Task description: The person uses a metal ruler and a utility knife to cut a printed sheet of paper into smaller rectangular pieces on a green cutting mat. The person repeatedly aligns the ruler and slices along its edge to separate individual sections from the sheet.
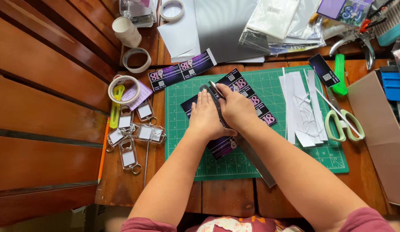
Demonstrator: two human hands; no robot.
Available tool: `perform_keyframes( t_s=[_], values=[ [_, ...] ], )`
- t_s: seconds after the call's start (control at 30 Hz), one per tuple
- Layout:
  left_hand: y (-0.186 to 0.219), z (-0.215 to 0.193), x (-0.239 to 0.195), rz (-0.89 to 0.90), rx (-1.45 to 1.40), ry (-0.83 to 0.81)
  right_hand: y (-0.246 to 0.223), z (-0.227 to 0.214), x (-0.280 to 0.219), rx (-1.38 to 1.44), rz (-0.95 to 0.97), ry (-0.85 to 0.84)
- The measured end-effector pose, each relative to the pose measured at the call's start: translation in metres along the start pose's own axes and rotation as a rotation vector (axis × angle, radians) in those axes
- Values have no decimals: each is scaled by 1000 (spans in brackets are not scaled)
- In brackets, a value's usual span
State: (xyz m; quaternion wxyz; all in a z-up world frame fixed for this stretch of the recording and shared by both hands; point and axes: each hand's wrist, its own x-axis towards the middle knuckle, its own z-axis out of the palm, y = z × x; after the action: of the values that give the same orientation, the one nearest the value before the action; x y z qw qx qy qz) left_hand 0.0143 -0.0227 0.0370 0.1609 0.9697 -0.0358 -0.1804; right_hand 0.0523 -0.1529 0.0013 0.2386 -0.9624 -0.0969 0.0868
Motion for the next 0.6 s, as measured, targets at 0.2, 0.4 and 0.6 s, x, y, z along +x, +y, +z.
perform_keyframes(
  t_s=[0.2,0.4,0.6],
  values=[
    [2,-6,-4,4,-1,-16,5,17,5,-39,-4,33],
    [3,-9,-7,23,21,-24,-5,15,-2,-54,-29,78],
    [1,-4,-2,33,78,-18,-2,16,4,-70,-74,75]
  ],
)
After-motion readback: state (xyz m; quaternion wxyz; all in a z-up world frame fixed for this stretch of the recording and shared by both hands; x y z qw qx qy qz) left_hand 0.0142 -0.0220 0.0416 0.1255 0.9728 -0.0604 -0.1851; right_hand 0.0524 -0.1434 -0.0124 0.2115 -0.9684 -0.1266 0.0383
